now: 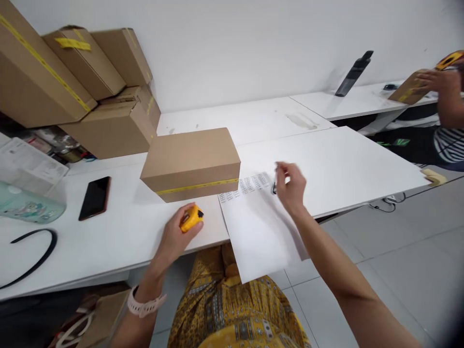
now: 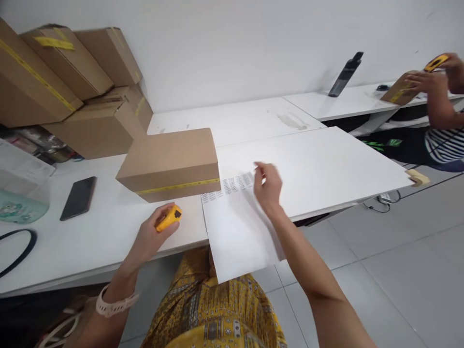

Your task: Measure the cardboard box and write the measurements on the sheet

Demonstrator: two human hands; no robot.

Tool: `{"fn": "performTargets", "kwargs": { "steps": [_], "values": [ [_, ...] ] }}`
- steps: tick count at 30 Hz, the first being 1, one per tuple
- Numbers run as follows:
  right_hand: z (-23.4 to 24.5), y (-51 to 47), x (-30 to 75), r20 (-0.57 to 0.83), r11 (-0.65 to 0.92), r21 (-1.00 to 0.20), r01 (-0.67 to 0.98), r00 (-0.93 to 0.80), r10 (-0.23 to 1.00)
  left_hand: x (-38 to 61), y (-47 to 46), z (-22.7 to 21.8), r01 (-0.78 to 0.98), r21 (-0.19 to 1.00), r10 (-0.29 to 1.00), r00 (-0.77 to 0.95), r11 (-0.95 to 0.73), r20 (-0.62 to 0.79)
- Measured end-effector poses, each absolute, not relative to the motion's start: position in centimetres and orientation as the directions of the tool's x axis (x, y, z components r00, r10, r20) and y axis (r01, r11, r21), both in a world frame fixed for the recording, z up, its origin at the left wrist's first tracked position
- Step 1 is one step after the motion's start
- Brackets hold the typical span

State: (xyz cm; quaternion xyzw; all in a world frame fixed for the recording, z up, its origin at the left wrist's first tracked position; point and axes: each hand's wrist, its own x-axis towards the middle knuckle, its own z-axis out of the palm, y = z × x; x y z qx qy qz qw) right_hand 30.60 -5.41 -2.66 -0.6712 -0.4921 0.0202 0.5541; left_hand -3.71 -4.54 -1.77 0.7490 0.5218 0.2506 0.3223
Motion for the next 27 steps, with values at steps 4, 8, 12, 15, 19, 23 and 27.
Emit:
{"fn": "performTargets", "kwargs": {
  "steps": [4,8,12,15,19,23,27],
  "values": [
    [-0.7,-9.3,22.8,-0.015,0.015,-0.973,0.23,-0.131,0.991,-1.7,-7.2,1.1,0.339,0.934,0.795,0.595,-0.117,-0.116],
    [0.4,-10.7,19.7,-0.143,-0.101,-0.985,0.142,-0.322,0.936,-1.6,-7.8,2.8,0.301,0.95,0.741,0.656,-0.084,-0.142],
    [3.1,-9.9,19.9,-0.127,-0.088,-0.99,0.112,-0.411,0.903,-3.7,-6.1,5.2,0.296,0.952,0.739,0.658,-0.073,-0.148],
    [6.1,-7.6,20.9,0.013,0.034,-0.998,0.046,-0.381,0.924,-5.9,-3.1,8.3,0.276,0.953,0.82,0.569,-0.121,-0.061],
    [9.1,-2.0,24.2,0.176,0.174,-0.984,-0.039,-0.05,0.983,-9.0,2.8,12.7,0.221,0.961,0.929,0.36,-0.168,0.08],
    [8.4,4.2,27.8,0.141,0.145,-0.989,-0.023,0.13,0.981,-11.7,8.7,14.3,0.18,0.978,0.972,0.227,-0.101,0.059],
    [5.5,7.7,28.2,0.053,0.022,-0.992,0.121,0.254,0.966,-13.4,12.6,12.9,0.149,0.989,0.982,0.189,-0.005,-0.023]
  ]
}}
